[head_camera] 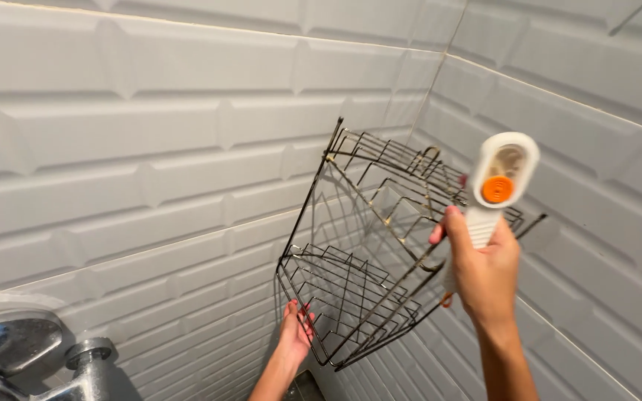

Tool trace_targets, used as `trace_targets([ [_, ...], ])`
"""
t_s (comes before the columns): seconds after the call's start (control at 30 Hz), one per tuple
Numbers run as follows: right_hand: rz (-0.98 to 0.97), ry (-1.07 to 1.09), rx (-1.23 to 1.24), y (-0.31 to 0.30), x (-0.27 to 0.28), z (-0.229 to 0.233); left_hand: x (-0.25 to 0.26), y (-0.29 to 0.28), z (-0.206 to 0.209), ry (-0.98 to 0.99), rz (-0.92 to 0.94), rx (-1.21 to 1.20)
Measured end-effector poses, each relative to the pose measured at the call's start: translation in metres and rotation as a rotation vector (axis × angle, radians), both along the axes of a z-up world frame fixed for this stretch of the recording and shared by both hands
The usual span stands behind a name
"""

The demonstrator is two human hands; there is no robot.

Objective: Scrubbing a metal shower rack with a brush, rinsing it with a handheld shower head, and attempting to mount it back on the wall.

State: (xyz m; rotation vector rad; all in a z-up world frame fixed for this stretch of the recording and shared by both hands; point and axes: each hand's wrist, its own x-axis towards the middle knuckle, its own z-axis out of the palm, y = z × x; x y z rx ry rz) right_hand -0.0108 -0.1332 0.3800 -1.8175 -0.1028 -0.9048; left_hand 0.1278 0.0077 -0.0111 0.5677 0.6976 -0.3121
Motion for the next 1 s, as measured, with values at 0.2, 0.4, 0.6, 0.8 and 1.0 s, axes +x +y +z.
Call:
trace_targets([
  [0.2,-0.128,-0.293,-0.100,0.004,-0.061,0.020,-0.006,0.026,0.051,-0.259,-0.012,0.032],
  [0.4,-0.154,-0.411,0.707,-0.128,-0.070,-0.072,-0.071,0.083,0.191,-0.584,0.116,0.497],
  [0.6,-0.272,-0.300,1.142,-0.142,-0.102,-0.135,-0.091,0.092,0.256,-0.892,0.051,0.715],
  [0.8,-0.353,-0.125,1.429,-0.165,-0.112,-0.195,-0.117,0.091,0.340,-0.953,-0.122,1.204],
  [1.0,-0.397,-0.253,1.694,-0.146,-0.113,-0.242,-0.122,0.079,0.376,-1.241,-0.051,1.395],
])
